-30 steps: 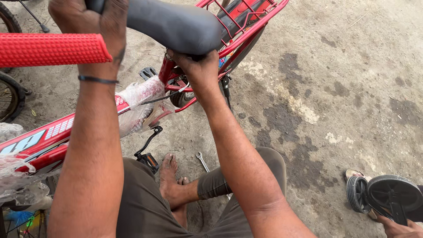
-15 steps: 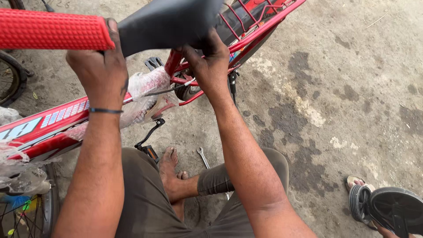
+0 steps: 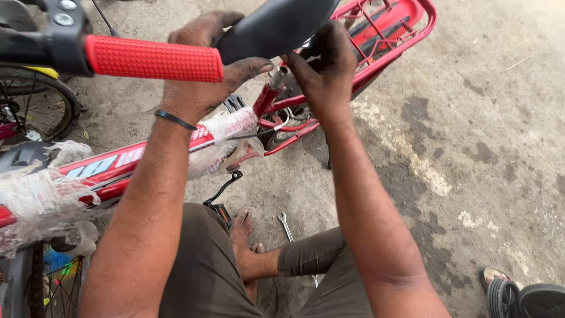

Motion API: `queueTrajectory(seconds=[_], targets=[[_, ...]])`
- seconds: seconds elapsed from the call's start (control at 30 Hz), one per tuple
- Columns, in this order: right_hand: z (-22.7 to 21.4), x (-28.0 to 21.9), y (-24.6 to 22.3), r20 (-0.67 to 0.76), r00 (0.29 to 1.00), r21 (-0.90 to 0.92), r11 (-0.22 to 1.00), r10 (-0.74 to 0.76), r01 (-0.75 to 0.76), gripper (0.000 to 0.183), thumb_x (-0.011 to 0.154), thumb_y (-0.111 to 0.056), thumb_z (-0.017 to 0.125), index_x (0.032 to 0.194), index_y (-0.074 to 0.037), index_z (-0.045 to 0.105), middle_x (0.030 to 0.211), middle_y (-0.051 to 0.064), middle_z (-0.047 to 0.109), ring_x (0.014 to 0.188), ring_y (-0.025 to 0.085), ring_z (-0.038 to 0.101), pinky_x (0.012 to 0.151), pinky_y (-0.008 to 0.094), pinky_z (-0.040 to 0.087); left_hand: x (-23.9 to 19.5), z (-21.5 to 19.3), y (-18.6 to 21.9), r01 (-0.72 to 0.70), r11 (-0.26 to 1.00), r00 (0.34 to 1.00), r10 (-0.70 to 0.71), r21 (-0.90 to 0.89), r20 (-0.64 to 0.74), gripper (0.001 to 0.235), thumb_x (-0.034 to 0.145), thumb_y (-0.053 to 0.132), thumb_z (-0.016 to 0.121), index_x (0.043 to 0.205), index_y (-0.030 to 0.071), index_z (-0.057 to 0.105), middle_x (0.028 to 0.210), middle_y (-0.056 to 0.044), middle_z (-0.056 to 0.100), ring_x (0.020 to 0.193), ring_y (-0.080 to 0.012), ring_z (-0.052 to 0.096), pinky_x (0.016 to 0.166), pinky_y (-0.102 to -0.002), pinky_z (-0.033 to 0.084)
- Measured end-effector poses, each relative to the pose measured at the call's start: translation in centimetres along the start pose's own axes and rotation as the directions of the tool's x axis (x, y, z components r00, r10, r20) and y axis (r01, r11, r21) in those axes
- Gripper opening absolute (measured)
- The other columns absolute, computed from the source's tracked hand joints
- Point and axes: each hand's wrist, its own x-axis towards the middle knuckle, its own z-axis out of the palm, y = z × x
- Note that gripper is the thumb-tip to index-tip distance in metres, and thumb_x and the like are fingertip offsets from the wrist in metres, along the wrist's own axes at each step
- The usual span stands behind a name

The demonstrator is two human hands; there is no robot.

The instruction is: The person assembles a bicycle seat by inserting a bolt, washers, and a nut into the underside of the seat. They then tighten the assembly by hand and with a wrench before mounting the seat onto the bicycle frame and securing it.

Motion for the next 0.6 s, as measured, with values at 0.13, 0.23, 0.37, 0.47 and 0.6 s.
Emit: queueTrajectory(seconds=[0.13, 0.23, 0.37, 0.47, 0.6], targets=[[-2.2, 1.4, -3.5, 0.199, 0.963, -0.155, 0.964, -0.182, 0.214, 0.030, 0.102, 0.008, 0.084, 0.118, 0.001, 0.060, 0.107, 0.006, 0.072, 0.095, 0.008, 0.071, 0.083, 0.024, 0.060, -1.6, 1.1, 0.4, 0.180, 0.940, 0.983, -0.184, -0.288, 0.016, 0.076, 0.085, 0.059, 0.089, 0.131, 0.002, 0.066, 0.116, -0.013, 0.075, 0.110, -0.0203, 0.077, 0.094, -0.034, 0.065], [-3.5, 2.1, -4.5, 0.361, 0.913, -0.415, 0.843, -0.192, 0.342, 0.036, 0.096, 0.003, 0.091, 0.107, 0.000, 0.057, 0.095, 0.004, 0.070, 0.085, 0.009, 0.069, 0.074, 0.025, 0.056, -3.0, 1.8, -0.2, 0.131, 0.882, 0.986, -0.165, -0.452, -0.036, 0.077, 0.088, 0.054, 0.089, 0.135, -0.001, 0.063, 0.123, -0.013, 0.074, 0.116, -0.0238, 0.075, 0.100, -0.037, 0.063], [-2.4, 1.7, -3.5, 0.419, 0.865, -0.419, 0.786, -0.277, 0.454, 0.038, 0.089, 0.007, 0.087, 0.107, 0.000, 0.054, 0.090, 0.007, 0.067, 0.082, 0.011, 0.068, 0.069, 0.025, 0.055, -4.9, 2.3, -1.4, 0.161, 0.882, 0.979, -0.200, -0.443, -0.042, 0.078, 0.087, 0.055, 0.091, 0.134, -0.001, 0.064, 0.118, -0.012, 0.074, 0.112, -0.0235, 0.076, 0.099, -0.036, 0.065], [-1.2, 1.9, -2.0, 0.288, 0.926, -0.519, 0.772, -0.246, 0.366, 0.043, 0.090, -0.001, 0.094, 0.097, -0.004, 0.051, 0.076, 0.003, 0.062, 0.070, 0.008, 0.065, 0.063, 0.025, 0.050, -4.9, 4.0, -1.5, 0.190, 0.884, 0.960, -0.258, -0.427, -0.107, 0.078, 0.083, 0.056, 0.090, 0.132, 0.002, 0.065, 0.112, -0.010, 0.074, 0.107, -0.0212, 0.077, 0.097, -0.034, 0.066], [-0.1, 1.3, 1.0, 0.204, 0.949, -0.492, 0.812, -0.242, 0.313, 0.036, 0.091, 0.003, 0.087, 0.100, -0.004, 0.052, 0.076, 0.003, 0.060, 0.070, 0.008, 0.061, 0.063, 0.026, 0.048, -5.9, 6.4, -2.0, 0.237, 0.891, 0.931, -0.323, -0.388, -0.171, 0.076, 0.083, 0.054, 0.092, 0.130, 0.001, 0.064, 0.106, -0.010, 0.074, 0.101, -0.0211, 0.077, 0.092, -0.036, 0.065]])
